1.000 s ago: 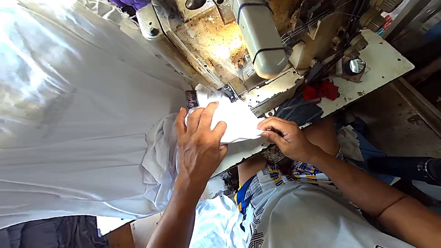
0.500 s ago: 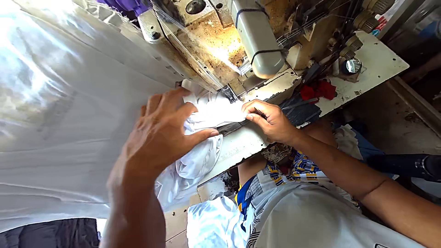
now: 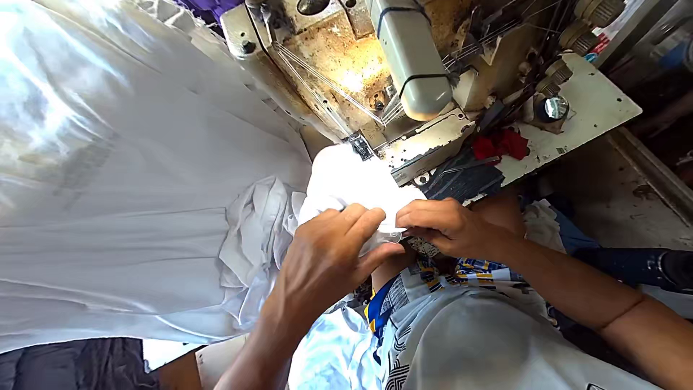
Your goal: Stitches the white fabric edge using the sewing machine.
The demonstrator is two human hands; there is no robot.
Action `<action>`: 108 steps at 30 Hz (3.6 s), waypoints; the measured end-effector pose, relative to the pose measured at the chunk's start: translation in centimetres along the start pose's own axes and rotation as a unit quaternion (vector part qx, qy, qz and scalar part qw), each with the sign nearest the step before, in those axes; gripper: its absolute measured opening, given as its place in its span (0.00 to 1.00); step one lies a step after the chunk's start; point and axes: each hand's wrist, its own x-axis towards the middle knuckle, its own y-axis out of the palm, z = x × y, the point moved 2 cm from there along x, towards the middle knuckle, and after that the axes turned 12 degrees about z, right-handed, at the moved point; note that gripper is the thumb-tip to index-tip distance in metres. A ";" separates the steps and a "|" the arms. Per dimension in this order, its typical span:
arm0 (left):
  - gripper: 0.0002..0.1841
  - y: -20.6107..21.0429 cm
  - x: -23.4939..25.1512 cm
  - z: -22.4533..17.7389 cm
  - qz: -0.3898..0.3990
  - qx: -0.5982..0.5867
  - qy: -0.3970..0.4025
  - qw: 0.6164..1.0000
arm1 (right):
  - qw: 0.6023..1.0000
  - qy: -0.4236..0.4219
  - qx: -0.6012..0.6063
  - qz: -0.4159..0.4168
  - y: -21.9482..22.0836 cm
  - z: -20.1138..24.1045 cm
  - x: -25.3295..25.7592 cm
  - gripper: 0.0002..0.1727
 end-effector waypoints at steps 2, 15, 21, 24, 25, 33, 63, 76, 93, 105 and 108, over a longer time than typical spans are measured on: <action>0.28 1.7 0.2 0.3 0.002 0.092 -0.023 0.995 | 0.999 0.027 0.017 -0.020 0.5 -0.1 -1.1 0.10; 0.12 3.0 0.4 1.4 0.020 0.131 -0.091 0.987 | 0.983 0.107 0.115 -0.095 1.2 -0.2 -2.4 0.10; 0.13 2.4 0.8 2.9 0.002 0.128 -0.094 0.987 | 0.978 0.100 0.135 -0.126 1.0 -1.1 -1.2 0.06; 0.12 1.8 1.4 4.0 0.006 0.129 -0.088 0.988 | 0.975 0.105 0.135 -0.140 0.9 -1.8 0.1 0.05; 0.11 1.6 1.7 4.4 0.005 0.131 -0.086 0.988 | 0.976 0.105 0.130 -0.142 0.8 -2.1 0.5 0.06; 0.13 0.6 2.7 8.0 0.007 0.124 -0.053 0.991 | 0.971 0.105 0.141 -0.164 0.2 -2.9 3.8 0.05; 0.24 -3.3 -0.3 3.2 0.100 0.029 -0.004 0.995 | 0.999 0.012 0.002 0.036 -1.0 -2.2 3.6 0.04; 0.16 5.6 0.5 1.6 -0.059 0.155 -0.114 0.980 | 0.998 0.032 0.012 -0.047 -0.2 -0.4 -0.4 0.07; 0.02 2.5 0.1 0.9 0.018 0.129 -0.150 0.980 | 0.985 0.067 0.122 -0.099 0.5 -1.3 -1.2 0.06; 0.10 0.5 2.1 4.2 -0.013 0.115 -0.174 0.978 | 0.979 0.073 0.109 -0.154 0.1 -3.2 2.6 0.05; 0.32 0.4 0.8 4.7 -0.008 0.019 -0.234 0.972 | 0.981 0.057 0.098 -0.159 -0.1 -3.5 3.3 0.05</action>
